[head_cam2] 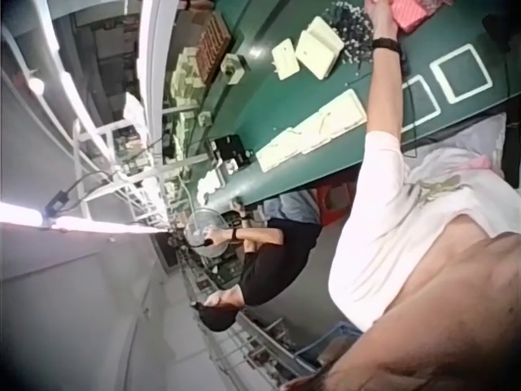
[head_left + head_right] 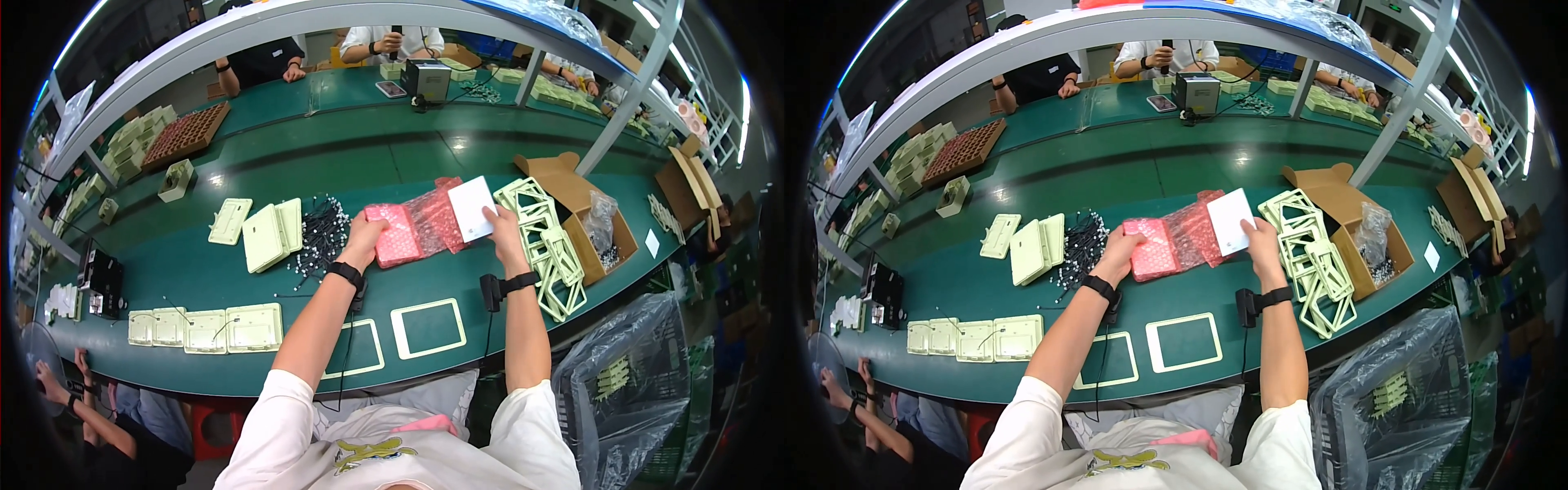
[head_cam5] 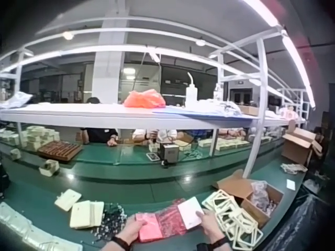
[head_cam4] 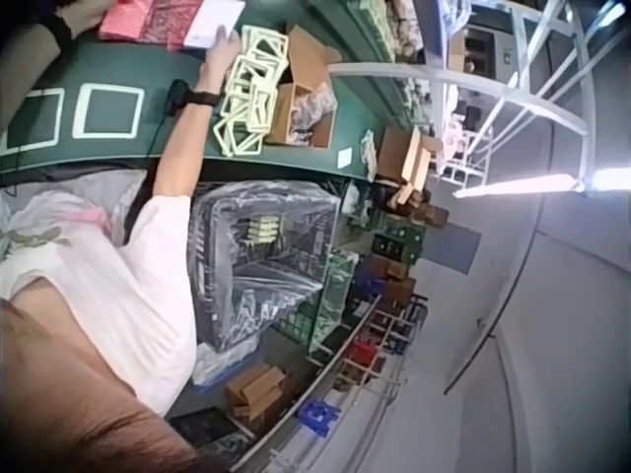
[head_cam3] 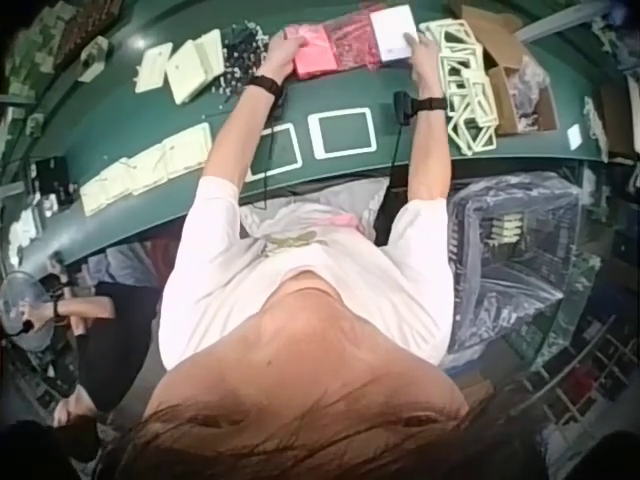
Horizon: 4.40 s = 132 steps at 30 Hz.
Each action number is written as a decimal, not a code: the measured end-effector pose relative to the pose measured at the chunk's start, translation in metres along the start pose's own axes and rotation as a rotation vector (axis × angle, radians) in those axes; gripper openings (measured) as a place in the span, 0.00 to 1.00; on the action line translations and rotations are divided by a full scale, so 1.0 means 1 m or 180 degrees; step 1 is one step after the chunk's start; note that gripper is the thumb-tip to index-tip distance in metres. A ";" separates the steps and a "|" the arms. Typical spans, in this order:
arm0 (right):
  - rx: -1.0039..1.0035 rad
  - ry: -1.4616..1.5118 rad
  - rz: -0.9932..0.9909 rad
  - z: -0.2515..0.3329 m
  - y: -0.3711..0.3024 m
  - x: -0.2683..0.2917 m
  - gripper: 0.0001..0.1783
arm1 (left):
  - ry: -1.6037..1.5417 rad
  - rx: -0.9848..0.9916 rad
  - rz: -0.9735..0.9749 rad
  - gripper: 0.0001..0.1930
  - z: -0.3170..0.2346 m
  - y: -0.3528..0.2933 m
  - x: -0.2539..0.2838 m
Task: The person peels film from screens, inserts them into frames, and attaches wires. They then snap backplates onto the frames, set the units aside, and repeat the process with more components.
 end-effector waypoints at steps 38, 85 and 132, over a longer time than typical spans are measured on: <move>-0.0073 0.0402 0.2480 0.085 -0.212 -0.172 0.33 | -0.0539 -0.0063 0.0986 0.48 -0.067 -0.251 -0.011; -0.0378 0.0281 0.2462 0.061 -0.217 -0.189 0.65 | -0.1211 0.0146 0.1092 0.51 -0.061 -0.266 -0.012; 0.1049 0.0744 0.2165 0.082 -0.201 -0.184 0.51 | 0.0632 -0.0317 0.1287 0.56 -0.064 -0.267 0.000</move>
Point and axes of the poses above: each hand's wrist, its own y-axis towards the middle knuckle, its own x-axis out of the back of the hand, z = x × y, the point moved 4 cm from there along y, towards the middle knuckle, and after that the axes turned 10 degrees about z, right-handed, at the moved point
